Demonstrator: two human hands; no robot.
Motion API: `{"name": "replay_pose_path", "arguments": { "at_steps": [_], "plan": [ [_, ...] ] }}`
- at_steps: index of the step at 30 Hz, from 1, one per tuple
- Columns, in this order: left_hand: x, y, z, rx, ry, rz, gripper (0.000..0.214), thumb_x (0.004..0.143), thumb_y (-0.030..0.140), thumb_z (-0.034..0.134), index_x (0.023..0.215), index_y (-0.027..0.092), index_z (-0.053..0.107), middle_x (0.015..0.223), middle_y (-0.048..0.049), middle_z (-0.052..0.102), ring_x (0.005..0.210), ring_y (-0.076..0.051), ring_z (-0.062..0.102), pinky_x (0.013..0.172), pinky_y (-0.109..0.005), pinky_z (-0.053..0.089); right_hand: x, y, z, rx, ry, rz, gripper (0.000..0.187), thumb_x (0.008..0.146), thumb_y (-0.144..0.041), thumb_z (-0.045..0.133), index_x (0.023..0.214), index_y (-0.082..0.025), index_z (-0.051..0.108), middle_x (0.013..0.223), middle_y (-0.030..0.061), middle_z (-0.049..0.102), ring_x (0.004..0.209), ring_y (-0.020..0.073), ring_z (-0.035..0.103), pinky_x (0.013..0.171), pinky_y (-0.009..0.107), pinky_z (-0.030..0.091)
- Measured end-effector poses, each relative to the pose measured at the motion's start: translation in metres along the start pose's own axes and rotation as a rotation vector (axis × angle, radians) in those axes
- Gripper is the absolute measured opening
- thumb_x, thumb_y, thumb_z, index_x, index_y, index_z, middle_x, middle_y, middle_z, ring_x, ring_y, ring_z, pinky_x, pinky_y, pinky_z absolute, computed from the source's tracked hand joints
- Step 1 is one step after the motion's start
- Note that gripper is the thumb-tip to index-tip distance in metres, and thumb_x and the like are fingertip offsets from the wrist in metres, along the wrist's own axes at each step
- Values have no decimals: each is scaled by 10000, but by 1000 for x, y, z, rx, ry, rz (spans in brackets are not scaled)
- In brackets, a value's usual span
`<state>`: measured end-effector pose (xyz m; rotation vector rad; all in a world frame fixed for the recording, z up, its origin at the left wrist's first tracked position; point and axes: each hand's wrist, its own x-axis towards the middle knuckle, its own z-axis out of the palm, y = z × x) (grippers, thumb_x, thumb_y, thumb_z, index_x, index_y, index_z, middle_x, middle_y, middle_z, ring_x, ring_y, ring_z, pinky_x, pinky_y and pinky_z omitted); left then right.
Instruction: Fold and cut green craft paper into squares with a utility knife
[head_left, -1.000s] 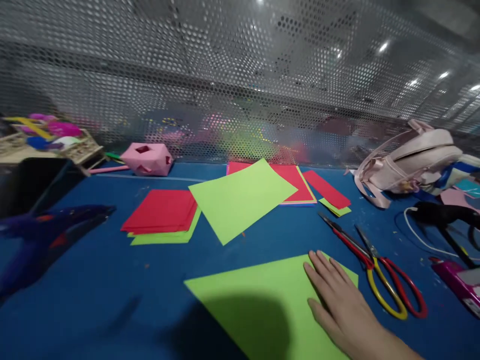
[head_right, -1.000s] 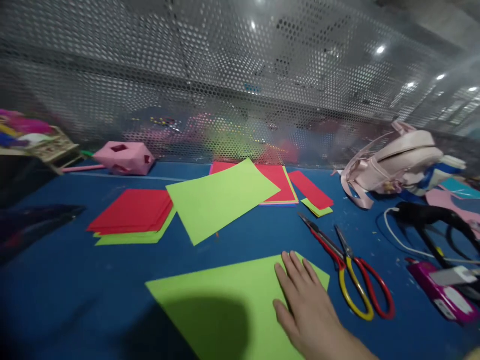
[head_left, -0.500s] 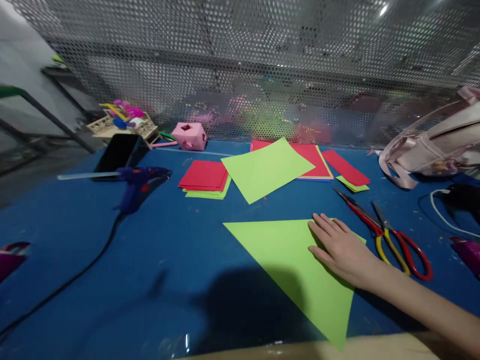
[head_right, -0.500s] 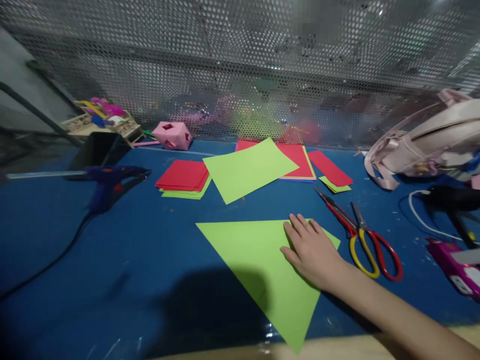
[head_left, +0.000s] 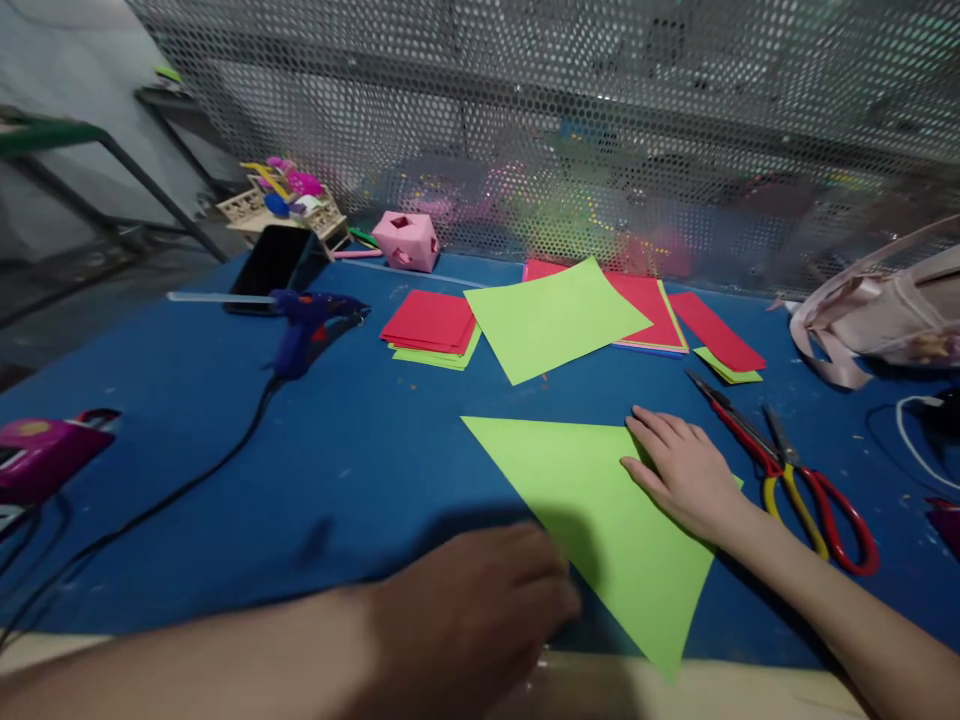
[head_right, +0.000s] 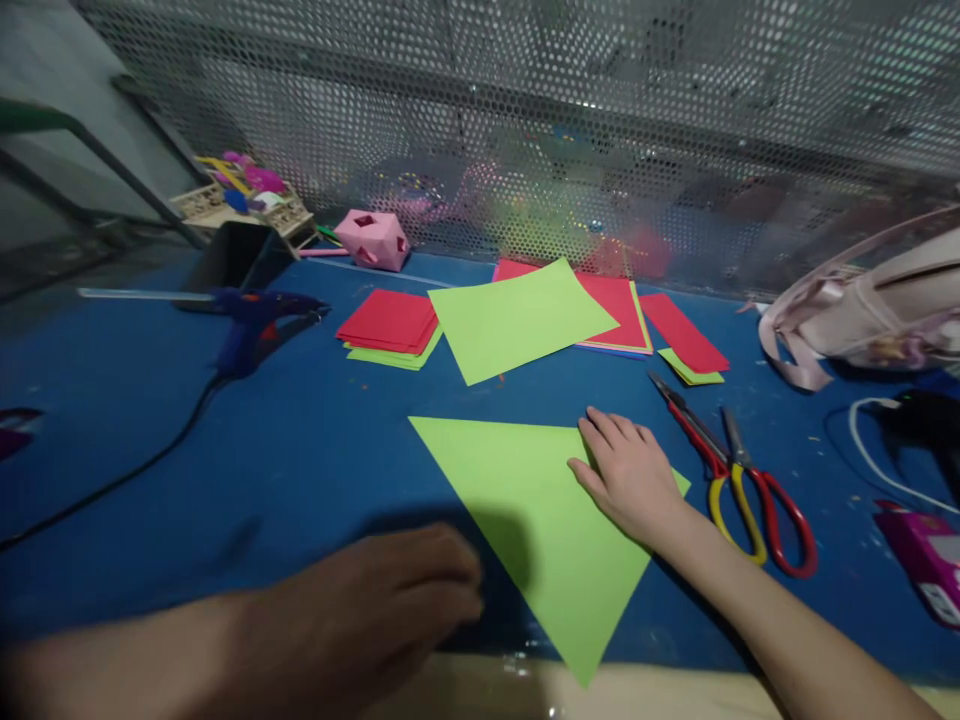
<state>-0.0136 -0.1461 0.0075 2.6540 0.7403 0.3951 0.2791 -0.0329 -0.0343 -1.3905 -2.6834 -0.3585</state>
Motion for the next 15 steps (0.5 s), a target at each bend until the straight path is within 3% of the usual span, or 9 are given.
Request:
{"name": "replay_pose_path", "arguments": {
  "at_steps": [2,6,10,15],
  "plan": [
    [36,-15,1,109,13,91,146,961,121,469,1033,145,594,1081,-87,639,1086,-199,565,1003,-352,448,-2,2,-1,10,-2,-11,497,994,-430,381,1301,-100,592,1372,159,584,1199,301,542,917,437,457],
    [76,-31,22,239,103,249,281,972,356,498,1133,138,572,1239,-129,589,1246,-292,480,1071,-473,376,-1,1,-4,35,-35,-12,493,992,-422,372,1317,-121,586,1392,158,567,1212,312,537,921,465,460],
    [77,-36,42,208,113,284,355,960,425,484,1169,148,562,1297,-136,572,1239,-304,486,1083,-508,348,0,2,-5,54,-51,2,493,987,-431,381,1335,-138,571,1389,165,565,1201,323,535,899,470,457],
    [71,-40,41,179,110,284,319,983,362,434,1162,139,575,1284,-139,591,1213,-298,522,1080,-499,346,6,17,-9,45,-97,40,494,961,-487,422,1243,-127,608,1233,177,630,1049,329,563,860,451,450]
  ]
}}
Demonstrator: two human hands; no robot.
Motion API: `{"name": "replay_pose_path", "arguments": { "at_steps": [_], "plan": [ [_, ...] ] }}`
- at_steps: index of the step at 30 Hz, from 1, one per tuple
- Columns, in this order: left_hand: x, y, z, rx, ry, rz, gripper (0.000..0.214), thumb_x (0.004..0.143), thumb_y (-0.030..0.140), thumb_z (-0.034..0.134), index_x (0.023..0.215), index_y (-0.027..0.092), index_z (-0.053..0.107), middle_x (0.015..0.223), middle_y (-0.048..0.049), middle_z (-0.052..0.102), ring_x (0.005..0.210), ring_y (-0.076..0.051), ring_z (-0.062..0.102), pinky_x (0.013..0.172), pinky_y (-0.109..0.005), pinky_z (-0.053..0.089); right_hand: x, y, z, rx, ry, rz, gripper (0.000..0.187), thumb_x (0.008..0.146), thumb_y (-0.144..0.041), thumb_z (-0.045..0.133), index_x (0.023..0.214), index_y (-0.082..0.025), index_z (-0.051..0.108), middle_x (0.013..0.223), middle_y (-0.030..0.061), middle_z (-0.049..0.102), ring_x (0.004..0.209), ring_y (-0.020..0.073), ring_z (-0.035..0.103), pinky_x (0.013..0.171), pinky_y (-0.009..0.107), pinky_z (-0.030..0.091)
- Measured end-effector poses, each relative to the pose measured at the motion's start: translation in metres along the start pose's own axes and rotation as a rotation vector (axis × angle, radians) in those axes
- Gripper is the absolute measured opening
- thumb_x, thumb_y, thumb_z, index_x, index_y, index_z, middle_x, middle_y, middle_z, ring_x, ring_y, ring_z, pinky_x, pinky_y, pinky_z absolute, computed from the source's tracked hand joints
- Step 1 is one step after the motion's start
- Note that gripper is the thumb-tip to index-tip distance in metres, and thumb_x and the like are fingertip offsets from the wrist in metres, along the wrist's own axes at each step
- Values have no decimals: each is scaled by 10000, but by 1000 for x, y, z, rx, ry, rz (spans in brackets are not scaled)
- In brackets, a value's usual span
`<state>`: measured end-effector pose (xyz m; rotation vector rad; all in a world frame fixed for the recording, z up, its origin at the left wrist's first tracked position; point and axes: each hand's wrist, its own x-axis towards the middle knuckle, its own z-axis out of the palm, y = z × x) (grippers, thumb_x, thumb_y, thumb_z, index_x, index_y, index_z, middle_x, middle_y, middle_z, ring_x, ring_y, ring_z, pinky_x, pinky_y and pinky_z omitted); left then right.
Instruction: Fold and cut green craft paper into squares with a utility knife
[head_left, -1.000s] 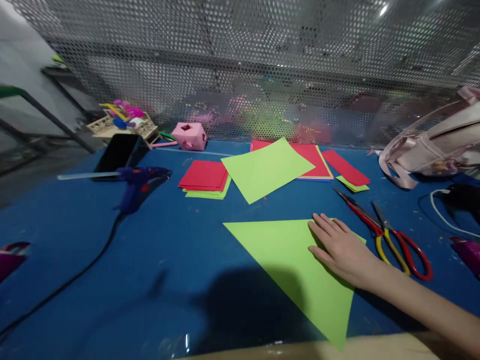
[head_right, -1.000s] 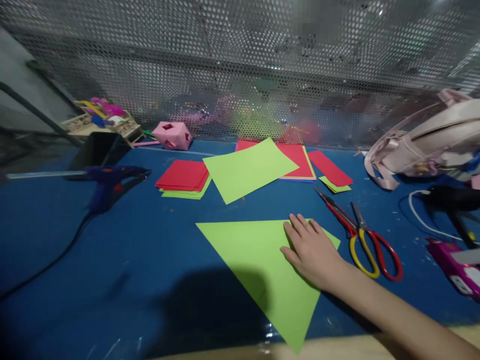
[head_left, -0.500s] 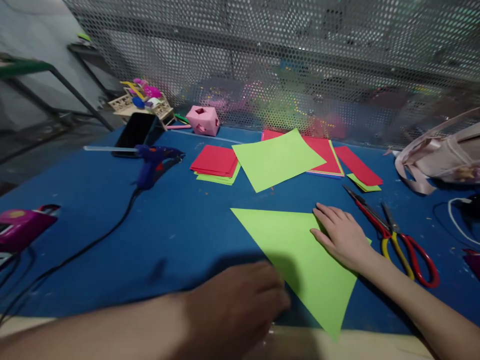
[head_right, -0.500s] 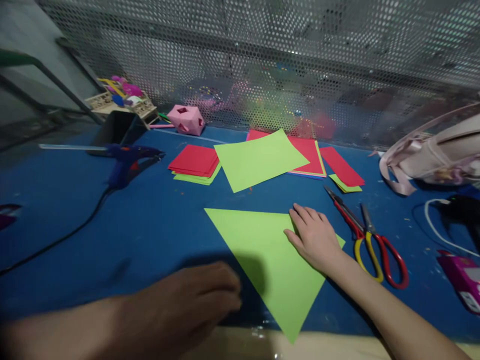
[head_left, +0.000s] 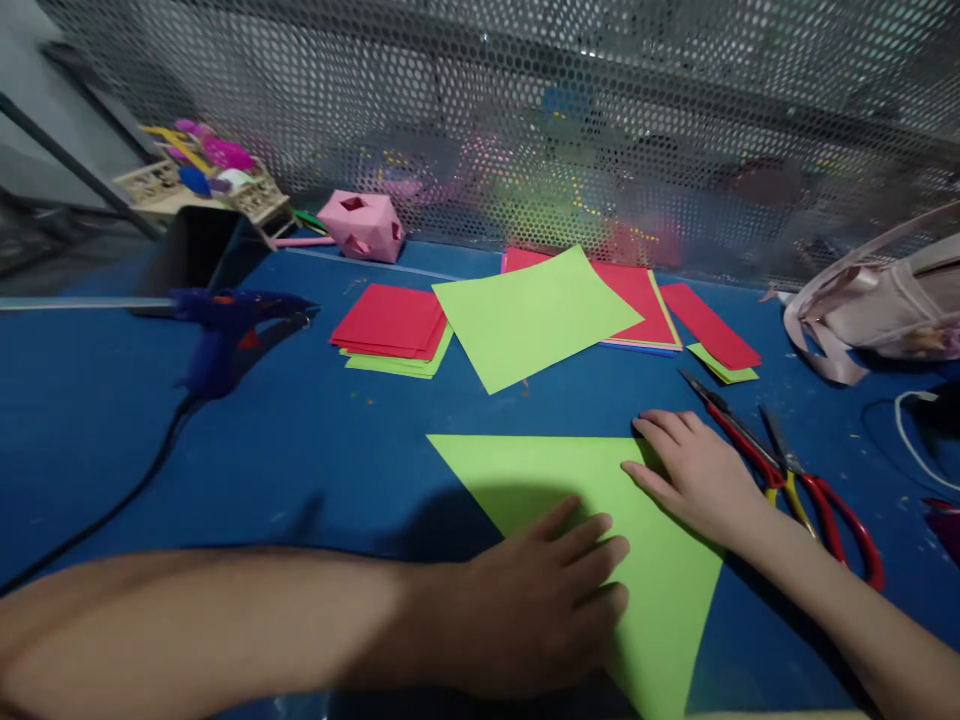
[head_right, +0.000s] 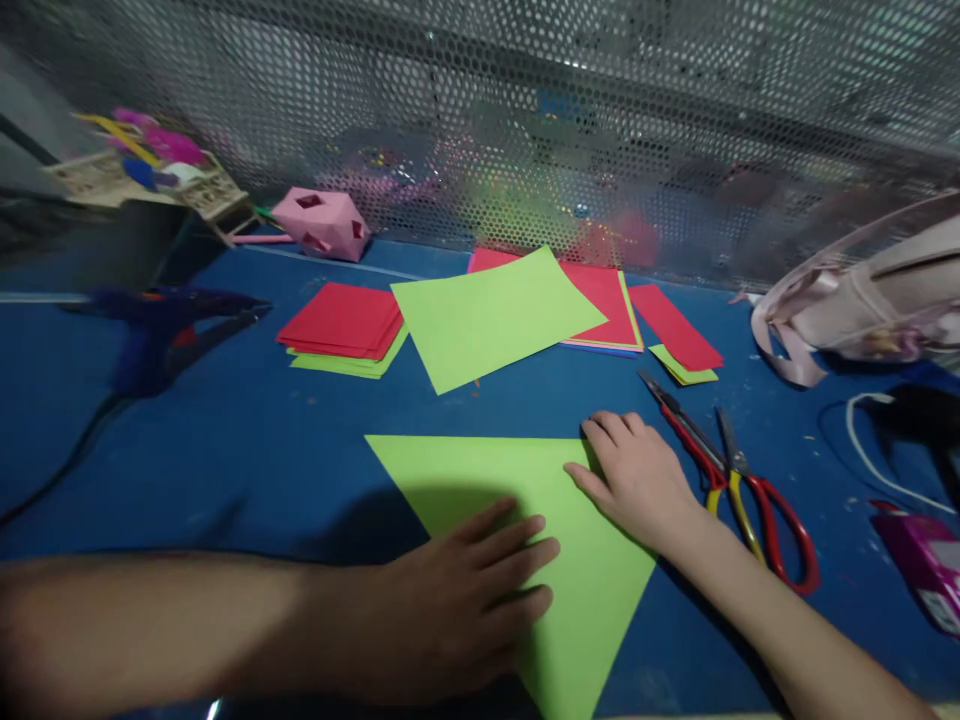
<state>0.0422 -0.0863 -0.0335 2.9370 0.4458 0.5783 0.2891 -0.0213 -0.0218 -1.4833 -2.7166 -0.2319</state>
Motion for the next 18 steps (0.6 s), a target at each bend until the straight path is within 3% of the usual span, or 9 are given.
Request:
{"name": "replay_pose_path", "arguments": {
  "at_steps": [4,11,15,18],
  "plan": [
    [0,-1,-2,3,11,8,320,982,351,436,1156,130,588,1285,-147,597,1205,-299,534,1079,-495,350,4,17,-4,14,-43,2,419,942,-508,460,1097,-149,613,1059,144,653,957,304,593,824,430,422],
    [-1,-1,-1,6,14,11,288,964,327,461,1127,138,605,1269,-133,612,1185,-293,541,1073,-490,356,6,32,-15,315,-184,25,233,915,-438,527,874,-209,540,854,47,623,806,211,583,746,349,403],
    [-1,0,0,28,27,2,270,962,320,462,1102,146,613,1266,-121,618,1183,-293,546,1080,-491,351,6,30,-19,401,-132,26,201,902,-410,529,856,-215,520,902,68,593,865,223,557,776,353,433],
    [-2,0,-1,48,14,19,269,958,315,464,1105,146,613,1276,-117,616,1195,-292,542,1075,-467,363,4,29,-21,437,-175,94,196,855,-396,574,910,-216,518,878,46,591,774,196,558,698,318,443]
  ]
}}
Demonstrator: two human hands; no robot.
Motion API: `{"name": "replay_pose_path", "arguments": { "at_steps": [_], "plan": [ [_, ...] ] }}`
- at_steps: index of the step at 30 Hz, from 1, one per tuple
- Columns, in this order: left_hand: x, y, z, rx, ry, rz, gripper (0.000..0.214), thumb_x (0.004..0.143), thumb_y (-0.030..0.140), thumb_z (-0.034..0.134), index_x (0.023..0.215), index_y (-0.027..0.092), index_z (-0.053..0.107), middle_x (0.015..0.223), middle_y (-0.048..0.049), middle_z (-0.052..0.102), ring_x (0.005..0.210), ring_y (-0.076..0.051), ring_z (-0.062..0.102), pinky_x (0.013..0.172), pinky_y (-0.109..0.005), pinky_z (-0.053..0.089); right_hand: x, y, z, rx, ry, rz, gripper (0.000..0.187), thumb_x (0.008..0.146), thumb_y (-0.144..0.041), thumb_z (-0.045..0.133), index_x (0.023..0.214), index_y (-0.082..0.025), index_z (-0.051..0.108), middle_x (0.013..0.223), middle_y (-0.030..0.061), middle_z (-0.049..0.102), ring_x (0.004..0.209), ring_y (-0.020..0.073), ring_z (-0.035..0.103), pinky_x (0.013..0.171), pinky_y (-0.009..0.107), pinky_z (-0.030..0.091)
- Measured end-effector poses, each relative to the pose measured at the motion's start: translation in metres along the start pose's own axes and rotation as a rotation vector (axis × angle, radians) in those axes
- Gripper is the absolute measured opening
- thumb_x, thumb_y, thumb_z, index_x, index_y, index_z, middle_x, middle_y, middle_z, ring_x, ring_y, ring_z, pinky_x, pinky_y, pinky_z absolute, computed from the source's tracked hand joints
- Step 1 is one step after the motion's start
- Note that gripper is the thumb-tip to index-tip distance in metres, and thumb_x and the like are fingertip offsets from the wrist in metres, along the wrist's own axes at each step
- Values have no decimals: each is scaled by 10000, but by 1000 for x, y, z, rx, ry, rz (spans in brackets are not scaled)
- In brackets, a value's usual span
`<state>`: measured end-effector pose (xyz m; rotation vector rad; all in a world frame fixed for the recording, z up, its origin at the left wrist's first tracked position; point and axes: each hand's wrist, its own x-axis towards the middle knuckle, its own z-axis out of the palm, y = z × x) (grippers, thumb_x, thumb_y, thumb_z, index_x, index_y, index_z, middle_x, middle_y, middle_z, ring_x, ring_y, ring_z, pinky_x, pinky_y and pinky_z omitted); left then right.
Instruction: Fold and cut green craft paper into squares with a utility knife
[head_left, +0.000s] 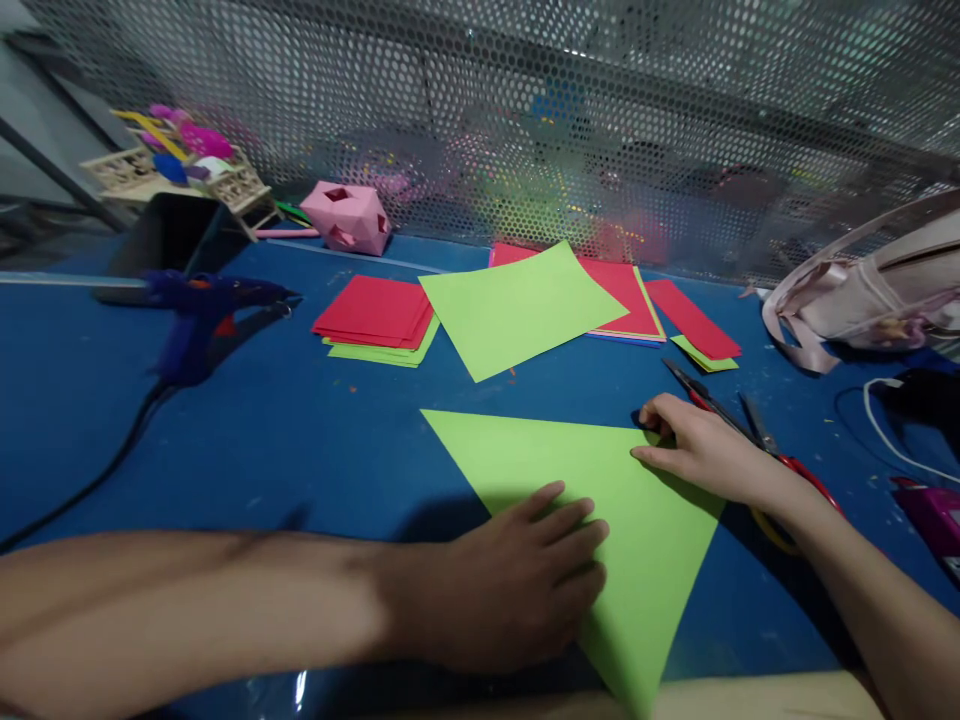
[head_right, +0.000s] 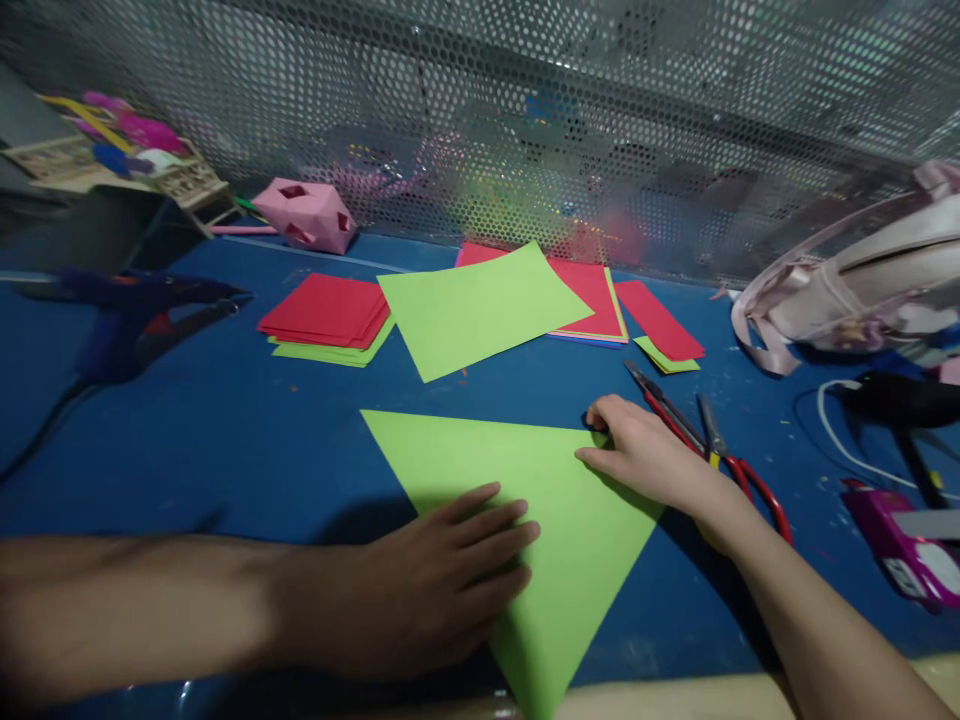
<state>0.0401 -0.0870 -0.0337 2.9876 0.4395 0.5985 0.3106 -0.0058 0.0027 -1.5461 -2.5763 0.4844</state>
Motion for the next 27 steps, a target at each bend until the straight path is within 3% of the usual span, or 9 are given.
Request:
{"name": "replay_pose_path", "arguments": {
  "at_steps": [3,7,17,27],
  "plan": [
    [-1,0,-2,12,-15,16,274,960,302,456,1124,146,612,1281,-115,615,1198,-284,541,1077,-451,362,0,1,-4,48,-113,91,255,829,-426,590,957,-211,541,783,4,573,668,167,525,610,288,412],
    [0,0,-4,6,-33,9,281,969,283,439,1146,146,608,1270,-106,622,1194,-276,544,1076,-451,363,5,4,-12,178,-255,95,277,850,-475,540,780,-208,564,677,-22,529,620,142,474,561,264,368],
    [2,1,-4,-19,-61,-2,295,962,303,476,1188,152,589,1275,-134,602,1211,-272,531,1085,-455,363,6,3,-7,316,-164,119,335,840,-498,529,718,-193,590,651,-23,526,596,128,449,548,255,360],
    [0,0,-3,27,-82,35,266,952,272,459,1145,137,583,1281,-137,585,1217,-294,514,1106,-467,345,-6,-6,-10,297,-157,98,204,832,-344,527,845,-181,649,739,-3,627,640,145,522,574,258,407]
  ]
}}
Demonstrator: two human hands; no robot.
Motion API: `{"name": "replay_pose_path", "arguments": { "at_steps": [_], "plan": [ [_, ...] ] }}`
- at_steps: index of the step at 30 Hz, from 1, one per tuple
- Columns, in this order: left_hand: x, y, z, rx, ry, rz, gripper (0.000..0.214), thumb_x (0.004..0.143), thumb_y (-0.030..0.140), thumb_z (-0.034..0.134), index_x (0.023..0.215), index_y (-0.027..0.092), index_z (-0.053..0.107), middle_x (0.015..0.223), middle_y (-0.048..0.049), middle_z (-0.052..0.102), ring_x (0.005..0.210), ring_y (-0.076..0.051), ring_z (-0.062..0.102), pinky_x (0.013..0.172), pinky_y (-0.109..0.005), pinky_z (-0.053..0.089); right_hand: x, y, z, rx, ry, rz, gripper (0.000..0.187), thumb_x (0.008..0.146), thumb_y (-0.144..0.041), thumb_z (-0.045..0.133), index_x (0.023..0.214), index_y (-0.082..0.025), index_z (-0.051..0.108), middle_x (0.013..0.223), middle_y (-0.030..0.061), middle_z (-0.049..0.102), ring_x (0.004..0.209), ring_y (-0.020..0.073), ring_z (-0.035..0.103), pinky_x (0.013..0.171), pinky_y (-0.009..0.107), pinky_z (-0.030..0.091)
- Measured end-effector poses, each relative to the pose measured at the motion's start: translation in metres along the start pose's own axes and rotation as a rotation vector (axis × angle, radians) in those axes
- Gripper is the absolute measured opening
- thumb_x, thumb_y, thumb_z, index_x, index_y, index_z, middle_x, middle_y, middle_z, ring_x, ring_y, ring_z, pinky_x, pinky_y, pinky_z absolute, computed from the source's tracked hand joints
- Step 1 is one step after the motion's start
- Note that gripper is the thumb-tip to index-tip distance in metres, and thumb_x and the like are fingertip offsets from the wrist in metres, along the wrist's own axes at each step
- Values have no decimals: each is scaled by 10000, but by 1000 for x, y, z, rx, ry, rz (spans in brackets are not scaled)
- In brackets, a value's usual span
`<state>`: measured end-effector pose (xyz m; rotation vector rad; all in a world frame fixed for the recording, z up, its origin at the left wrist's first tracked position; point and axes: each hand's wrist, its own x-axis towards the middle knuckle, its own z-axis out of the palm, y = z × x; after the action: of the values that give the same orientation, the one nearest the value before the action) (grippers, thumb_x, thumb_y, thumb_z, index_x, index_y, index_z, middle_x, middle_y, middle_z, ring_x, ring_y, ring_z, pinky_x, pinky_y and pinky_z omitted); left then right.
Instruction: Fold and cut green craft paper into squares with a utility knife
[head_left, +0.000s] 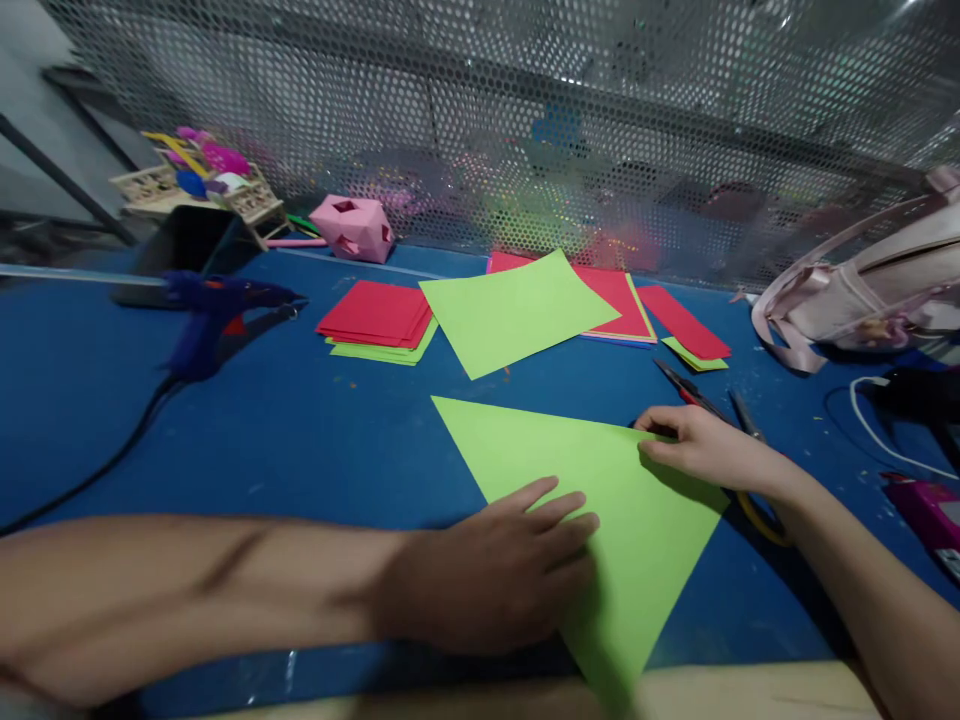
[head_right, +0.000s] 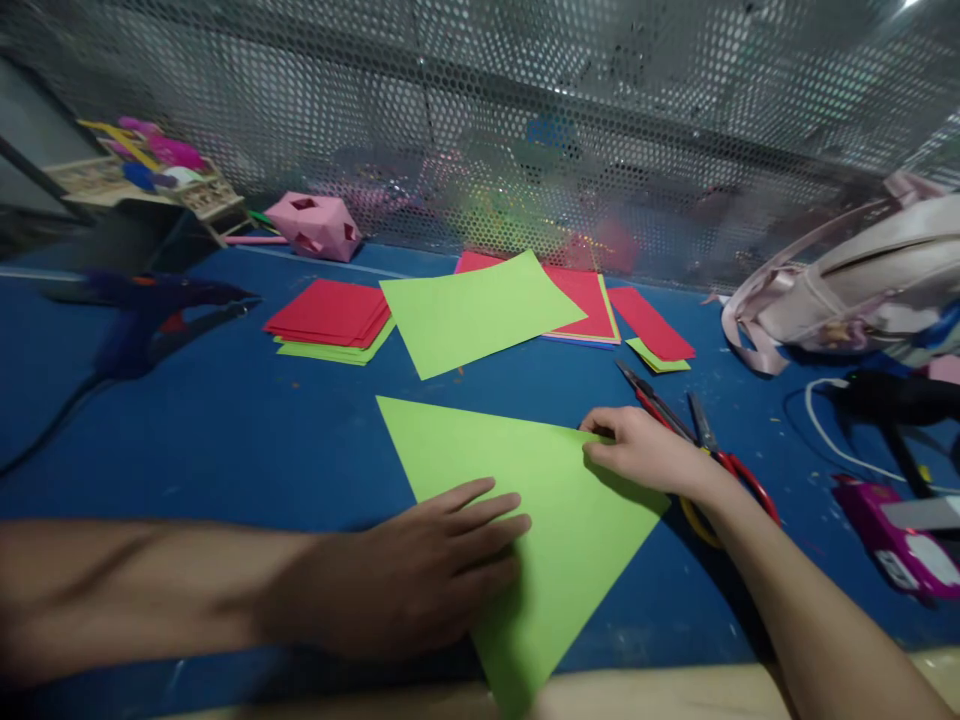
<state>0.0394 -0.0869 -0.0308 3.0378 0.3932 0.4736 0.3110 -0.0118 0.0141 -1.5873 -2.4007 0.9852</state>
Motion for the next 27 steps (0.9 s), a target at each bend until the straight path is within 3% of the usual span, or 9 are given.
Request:
{"name": "replay_pose_path", "arguments": {
  "at_steps": [5,9,13,15,16,18,21,24,27],
  "plan": [
    [-1,0,-1,9,54,2,256,942,266,471,1126,137,593,1294,-126,591,1218,-285,524,1102,-463,364,3,0,-3,18,176,1,257,844,-409,513,813,-183,631,750,13,640,646,153,536,593,271,429],
    [-1,0,-2,24,135,20,241,952,262,466,1124,154,597,1301,-89,607,1209,-262,541,1086,-441,395,2,-2,-11,79,540,25,241,781,-432,639,740,-198,674,644,13,638,549,159,530,511,278,419],
    [1,-7,-12,-4,196,-3,211,943,232,478,1101,153,594,1326,-100,597,1221,-251,544,1073,-406,418,-21,-18,-18,80,940,11,160,849,-394,629,869,-239,662,815,51,679,687,210,606,614,329,471],
    [1,-14,-22,-67,254,-50,208,927,162,476,1106,136,580,1261,-135,622,1185,-251,569,1040,-386,446,-37,-30,-18,-43,1187,-159,43,866,-321,634,885,-283,643,835,36,668,746,220,620,671,346,483],
    [2,-18,-28,-142,283,-92,226,920,130,468,1123,132,568,1200,-143,640,1136,-239,594,1004,-365,469,-43,-36,-15,-184,1218,-256,56,880,-279,617,925,-296,645,857,33,664,754,219,620,674,347,480],
    [3,-26,-36,-431,347,-243,248,920,129,459,1153,148,544,1073,-125,656,1001,-193,631,894,-309,514,-47,-47,-5,-529,1018,-443,119,895,-235,592,990,-280,648,836,29,657,689,195,601,606,324,452],
    [9,-37,-34,-1063,401,-682,255,943,348,494,1129,174,501,936,-75,646,828,-164,660,752,-296,553,-34,-61,25,-778,787,-672,206,910,-115,511,1069,-151,637,787,61,663,655,198,570,615,343,411],
    [16,-47,-20,-1493,418,-1001,464,823,480,636,1100,176,422,815,-19,624,708,-163,676,676,-308,569,-10,-70,58,-749,715,-615,232,915,-64,426,870,-149,638,628,21,571,561,174,496,563,327,341],
    [20,-53,-6,-1584,397,-1127,551,719,405,742,1078,172,394,680,26,614,610,-153,666,641,-298,568,5,-71,82,-648,647,-521,280,897,-40,415,739,-209,572,610,-10,536,548,158,473,556,318,305]
  ]
}}
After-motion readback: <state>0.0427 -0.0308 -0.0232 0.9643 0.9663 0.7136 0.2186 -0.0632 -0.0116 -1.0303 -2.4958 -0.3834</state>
